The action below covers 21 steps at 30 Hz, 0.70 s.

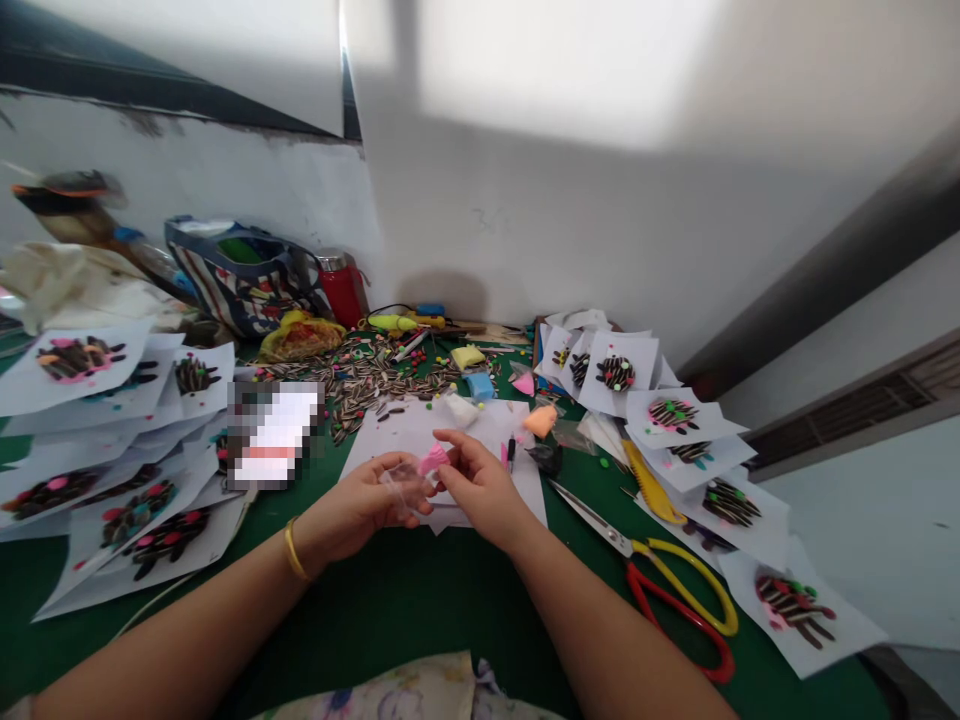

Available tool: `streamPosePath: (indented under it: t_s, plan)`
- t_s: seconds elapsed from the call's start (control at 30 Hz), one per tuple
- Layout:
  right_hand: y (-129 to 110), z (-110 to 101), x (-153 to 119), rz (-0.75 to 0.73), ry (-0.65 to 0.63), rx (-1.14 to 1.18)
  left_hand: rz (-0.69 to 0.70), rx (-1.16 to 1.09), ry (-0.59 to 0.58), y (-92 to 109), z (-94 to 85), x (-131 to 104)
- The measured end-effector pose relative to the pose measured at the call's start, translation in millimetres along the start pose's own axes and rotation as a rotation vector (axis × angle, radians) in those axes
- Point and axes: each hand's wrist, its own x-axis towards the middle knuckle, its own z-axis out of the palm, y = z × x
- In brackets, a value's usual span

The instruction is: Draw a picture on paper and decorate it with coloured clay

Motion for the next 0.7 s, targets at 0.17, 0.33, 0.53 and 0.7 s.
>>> streamPosePath:
  t_s: [0.17,0.33,0.53,0.7]
  plan:
    - [0.1,1.8,-1.7,0.002,-0.051,-0.033,0.080,0.098,0.083,-5.0,-4.1,4.1]
    - [-0.8,2.5,-2.1,-0.005,-0.053,-0.077,0.066,0.079,0.043,-5.0,-3.2,2.5]
    - [-1.8,2.2,-4.7,-0.023,-0.066,-0.142,0.062,0.042,-0.038,-3.7,-2.4,-0.6]
    - [-1.0,2.8,-4.2,-0.027,-0.062,-0.137,0.137,0.186,-0.051,-6.2,-3.9,0.1]
